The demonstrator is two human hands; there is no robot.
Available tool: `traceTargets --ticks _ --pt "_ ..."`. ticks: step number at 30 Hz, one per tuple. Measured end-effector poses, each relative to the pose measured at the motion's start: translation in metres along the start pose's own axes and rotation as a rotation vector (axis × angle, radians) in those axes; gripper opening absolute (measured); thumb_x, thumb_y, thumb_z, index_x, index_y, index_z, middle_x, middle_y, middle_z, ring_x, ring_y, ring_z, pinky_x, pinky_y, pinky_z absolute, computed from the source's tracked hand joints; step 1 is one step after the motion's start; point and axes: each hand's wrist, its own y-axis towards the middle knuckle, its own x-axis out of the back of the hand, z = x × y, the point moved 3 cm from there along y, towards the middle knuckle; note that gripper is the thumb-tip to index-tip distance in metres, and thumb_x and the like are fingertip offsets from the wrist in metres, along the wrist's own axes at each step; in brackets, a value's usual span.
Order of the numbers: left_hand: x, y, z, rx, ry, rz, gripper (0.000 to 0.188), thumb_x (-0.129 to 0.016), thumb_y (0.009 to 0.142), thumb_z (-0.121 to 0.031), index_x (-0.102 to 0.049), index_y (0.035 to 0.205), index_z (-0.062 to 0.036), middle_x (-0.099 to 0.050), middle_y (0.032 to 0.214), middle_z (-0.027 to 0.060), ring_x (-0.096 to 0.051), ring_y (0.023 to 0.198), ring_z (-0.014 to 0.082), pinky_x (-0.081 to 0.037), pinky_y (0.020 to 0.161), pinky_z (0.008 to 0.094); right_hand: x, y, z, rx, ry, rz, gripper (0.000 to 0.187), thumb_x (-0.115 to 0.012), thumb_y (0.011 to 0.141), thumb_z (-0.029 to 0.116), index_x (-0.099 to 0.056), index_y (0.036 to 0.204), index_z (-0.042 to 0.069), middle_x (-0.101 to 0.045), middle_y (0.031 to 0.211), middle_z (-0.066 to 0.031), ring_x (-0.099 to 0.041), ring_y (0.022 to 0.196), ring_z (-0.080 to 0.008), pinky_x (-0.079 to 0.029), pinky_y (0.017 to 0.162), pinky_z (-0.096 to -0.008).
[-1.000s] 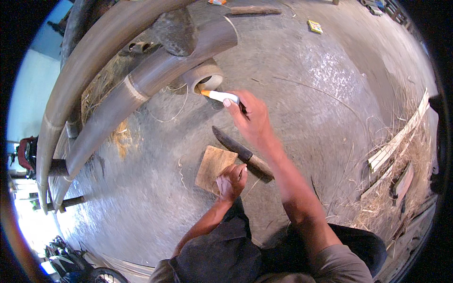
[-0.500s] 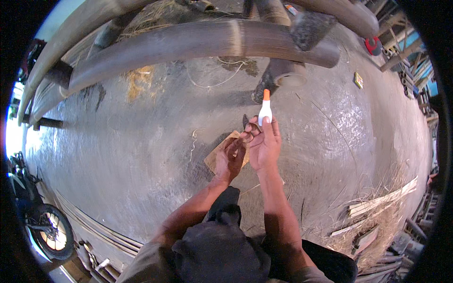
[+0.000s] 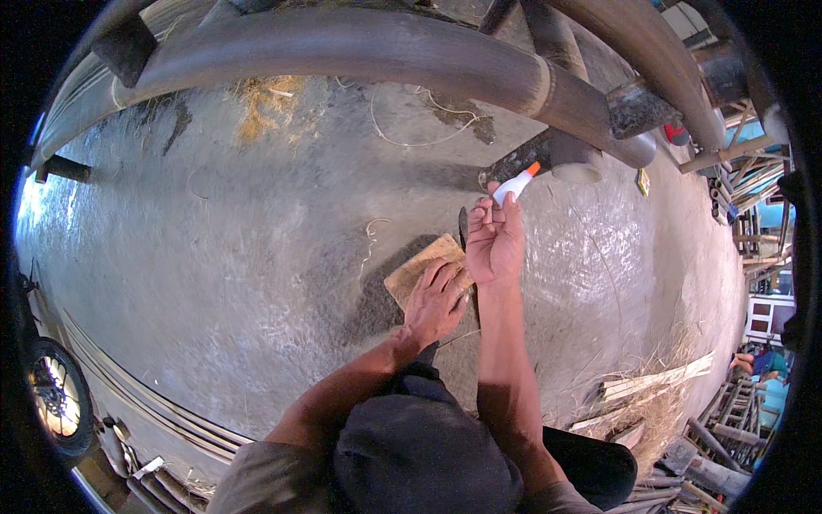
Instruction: The person inserts small wooden pegs into holes in a bamboo structure, then applies glue from a bottle into the same holes. The person uses a knife to cut the pegs on a small wooden block and repeatedly inserts and adjusts them.
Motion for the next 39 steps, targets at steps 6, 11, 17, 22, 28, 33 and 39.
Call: traceTargets --ticks 6,11,17,22,28,33,39 --pt "0.000 -0.001 0.002 -0.012 -0.045 -0.026 0.046 -0.071 0.082 -0.018 -0.062 0.123 -0.0006 -0.055 0.132 0.0130 -0.044 0.133 0.0336 -0.041 0.111 0.0473 -0.008 0.016 0.005 0.055 -0.016 0.011 0.025 -0.061 0.102 0.021 -0.053 0.120 0.007 -0.067 0.113 -0.0067 -0.065 0.085 -0.0135 -0.059 0.074 -0.0288" --pt "0.003 0.001 0.001 -0.027 -0.046 -0.026 0.042 -0.071 0.082 -0.019 -0.064 0.119 -0.0015 -0.055 0.131 0.0125 -0.044 0.132 0.0336 -0.042 0.109 0.0473 -0.007 0.010 0.003 0.138 -0.084 -0.019 0.026 -0.061 0.102 0.021 -0.051 0.123 0.009 -0.066 0.115 -0.0076 -0.065 0.085 -0.0153 -0.059 0.078 -0.0318" --pt "0.007 0.002 -0.004 -0.011 -0.012 -0.013 0.039 -0.070 0.082 -0.018 -0.065 0.118 -0.0046 -0.055 0.130 0.0128 -0.044 0.132 0.0351 -0.042 0.108 0.0485 -0.006 -0.003 0.003 0.112 -0.038 -0.017 0.025 -0.060 0.103 0.021 -0.051 0.123 0.010 -0.066 0.116 -0.0074 -0.065 0.086 -0.0167 -0.059 0.076 -0.0323" --pt "0.008 0.004 -0.007 -0.015 0.010 0.007 0.036 -0.069 0.082 -0.017 -0.065 0.116 -0.0036 -0.055 0.130 0.0127 -0.044 0.132 0.0357 -0.041 0.108 0.0489 -0.009 -0.017 0.009 0.131 -0.039 0.004 0.024 -0.063 0.101 0.021 -0.053 0.121 0.011 -0.067 0.117 -0.0092 -0.067 0.085 -0.0179 -0.060 0.073 -0.0348" --pt "0.004 0.003 -0.010 -0.024 0.073 -0.006 0.036 -0.070 0.082 -0.017 -0.066 0.115 -0.0022 -0.056 0.130 0.0129 -0.044 0.131 0.0348 -0.042 0.108 0.0474 -0.005 -0.025 0.018 0.070 -0.069 -0.010 0.015 -0.064 0.100 0.018 -0.056 0.112 0.012 -0.071 0.108 -0.0113 -0.070 0.080 -0.0194 -0.061 0.070 -0.0354" --pt "0.001 0.005 -0.010 -0.021 0.108 0.019 0.036 -0.070 0.082 -0.016 -0.067 0.115 -0.0013 -0.056 0.131 0.0130 -0.045 0.131 0.0348 -0.042 0.109 0.0470 -0.001 -0.021 0.023 0.074 -0.075 -0.060 0.017 -0.065 0.100 0.018 -0.057 0.112 0.011 -0.071 0.108 -0.0126 -0.069 0.076 -0.0187 -0.060 0.069 -0.0356" --pt "0.002 0.006 -0.013 -0.023 0.152 0.044 0.037 -0.071 0.082 -0.015 -0.066 0.116 -0.0007 -0.056 0.131 0.0133 -0.046 0.130 0.0353 -0.041 0.109 0.0484 0.004 -0.024 0.031 0.115 -0.150 -0.055 0.022 -0.064 0.100 0.018 -0.056 0.117 0.006 -0.070 0.105 -0.0119 -0.067 0.074 -0.0168 -0.059 0.067 -0.0349"
